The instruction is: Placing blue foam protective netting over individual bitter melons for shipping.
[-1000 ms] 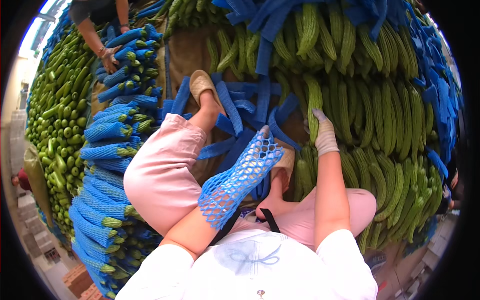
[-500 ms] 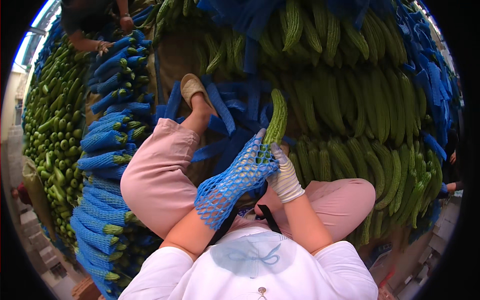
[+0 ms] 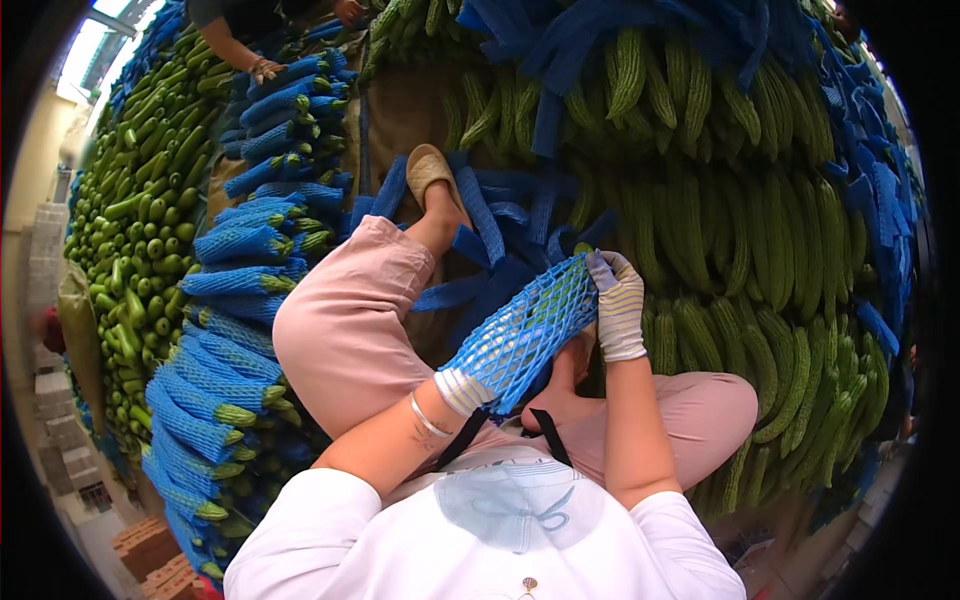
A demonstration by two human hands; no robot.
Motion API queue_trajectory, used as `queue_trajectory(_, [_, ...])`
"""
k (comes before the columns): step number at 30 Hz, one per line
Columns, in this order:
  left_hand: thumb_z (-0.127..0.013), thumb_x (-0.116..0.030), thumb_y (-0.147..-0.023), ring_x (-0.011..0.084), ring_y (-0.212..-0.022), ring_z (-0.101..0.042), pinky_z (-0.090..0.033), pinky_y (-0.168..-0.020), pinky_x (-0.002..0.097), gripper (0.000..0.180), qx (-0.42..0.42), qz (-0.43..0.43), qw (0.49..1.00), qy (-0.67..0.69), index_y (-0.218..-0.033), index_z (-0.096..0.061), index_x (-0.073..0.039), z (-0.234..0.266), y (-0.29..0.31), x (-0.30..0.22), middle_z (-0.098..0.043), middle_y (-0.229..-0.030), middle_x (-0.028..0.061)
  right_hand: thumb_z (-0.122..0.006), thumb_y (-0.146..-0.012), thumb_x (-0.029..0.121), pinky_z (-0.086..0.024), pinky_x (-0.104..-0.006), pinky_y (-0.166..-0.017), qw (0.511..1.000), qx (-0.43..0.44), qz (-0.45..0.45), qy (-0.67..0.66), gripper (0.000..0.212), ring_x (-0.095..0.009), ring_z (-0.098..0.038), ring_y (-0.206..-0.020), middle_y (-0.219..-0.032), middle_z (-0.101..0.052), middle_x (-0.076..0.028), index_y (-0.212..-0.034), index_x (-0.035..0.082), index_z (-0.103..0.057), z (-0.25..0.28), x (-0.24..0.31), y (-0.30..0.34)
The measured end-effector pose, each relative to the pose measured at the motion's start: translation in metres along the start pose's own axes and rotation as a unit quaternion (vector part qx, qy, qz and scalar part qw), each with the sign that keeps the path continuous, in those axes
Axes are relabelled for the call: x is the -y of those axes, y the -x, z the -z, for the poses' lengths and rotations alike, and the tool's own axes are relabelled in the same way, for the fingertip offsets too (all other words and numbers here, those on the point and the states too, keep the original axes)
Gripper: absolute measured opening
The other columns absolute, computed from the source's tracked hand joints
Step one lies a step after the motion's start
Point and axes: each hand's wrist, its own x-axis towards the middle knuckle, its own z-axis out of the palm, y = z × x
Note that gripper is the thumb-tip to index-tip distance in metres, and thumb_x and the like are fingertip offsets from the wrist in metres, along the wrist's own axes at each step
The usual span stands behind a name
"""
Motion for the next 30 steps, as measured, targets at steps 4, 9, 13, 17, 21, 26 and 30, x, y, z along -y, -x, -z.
queue_trajectory(4, [-0.056, 0.0, -0.084, 0.0191, -0.117, -0.049, -0.042, -0.096, 0.029, 0.055, -0.058, 0.107, 0.984, 0.128, -0.135, -0.036, -0.001, -0.005, 0.033, -0.032, -0.049, -0.126, 0.0112, -0.067, -0.084, 0.022, -0.042, -0.0189, -0.06, 0.985, -0.066, 0.052, 0.149, 0.024, -0.005, -0.049, -0.064, -0.074, -0.059, 0.001, -0.093, 0.0, -0.063, 0.03, -0.015, -0.038])
queue_trajectory(9, [-0.06, 0.002, -0.082, 0.0202, -0.119, -0.047, -0.039, -0.099, 0.0309, 0.07, -0.123, 0.057, 0.988, 0.07, -0.141, -0.023, 0.001, -0.019, 0.05, -0.034, -0.044, -0.13, 0.0111, -0.065, -0.085, 0.031, -0.042, -0.0269, -0.084, 0.98, -0.144, 0.059, 0.121, 0.046, -0.013, -0.051, -0.091, -0.104, -0.057, -0.009, -0.116, -0.001, -0.052, 0.039, -0.021, -0.015])
queue_trajectory(13, [-0.066, -0.005, -0.081, 0.0228, -0.113, -0.051, -0.04, -0.095, 0.0278, 0.064, -0.024, -0.105, 0.951, -0.29, -0.136, -0.034, 0.0, -0.021, 0.062, -0.008, -0.046, -0.128, 0.0152, -0.062, -0.084, 0.044, -0.043, -0.0456, -0.093, 0.935, 0.097, -0.146, -0.309, 0.058, -0.028, -0.055, -0.105, -0.113, -0.056, -0.016, -0.121, 0.0, -0.047, 0.007, -0.024, 0.035])
queue_trajectory(17, [-0.057, -0.02, -0.09, 0.0178, -0.083, -0.061, -0.048, -0.079, 0.0269, 0.023, -0.016, 0.005, 0.951, -0.31, -0.098, -0.062, 0.001, -0.015, 0.062, -0.05, -0.064, -0.093, 0.0107, -0.063, -0.084, 0.039, -0.053, -0.0387, -0.08, 0.935, 0.137, -0.218, -0.245, 0.058, -0.022, -0.06, -0.091, -0.106, -0.058, -0.015, -0.122, 0.001, -0.043, 0.005, 0.011, 0.07])
queue_trajectory(21, [-0.058, -0.028, -0.09, 0.0156, -0.097, -0.056, -0.043, -0.09, 0.0299, 0.039, -0.148, -0.046, 0.981, -0.12, -0.118, -0.049, -0.003, 0.003, 0.064, -0.057, -0.058, -0.106, 0.0091, -0.068, -0.08, 0.043, -0.049, -0.0344, -0.082, 0.977, 0.182, -0.085, -0.067, 0.073, -0.02, -0.057, -0.096, -0.109, -0.055, -0.012, -0.131, 0.002, -0.036, -0.032, 0.034, 0.085])
queue_trajectory(26, [-0.07, -0.019, -0.08, 0.0152, -0.108, -0.05, -0.04, -0.096, 0.0279, 0.068, -0.128, -0.08, 0.987, 0.047, -0.136, -0.033, -0.004, -0.009, 0.056, -0.078, -0.048, -0.121, 0.0059, -0.059, -0.076, 0.063, -0.041, -0.0346, -0.092, 0.94, 0.334, 0.046, 0.051, 0.092, -0.023, -0.051, -0.111, -0.13, -0.046, -0.015, -0.139, 0.003, -0.031, -0.074, 0.076, 0.109])
queue_trajectory(30, [-0.067, -0.035, -0.082, 0.018, -0.089, -0.062, -0.057, -0.072, 0.0286, 0.054, -0.218, -0.139, 0.953, 0.156, -0.12, -0.048, -0.001, 0.021, 0.076, -0.129, -0.059, -0.104, 0.0112, -0.058, -0.079, 0.06, -0.041, -0.0371, -0.092, 0.95, 0.265, 0.153, 0.056, 0.079, -0.026, -0.052, -0.113, -0.129, -0.048, -0.015, -0.13, 0.0, -0.045, -0.074, 0.079, 0.097])
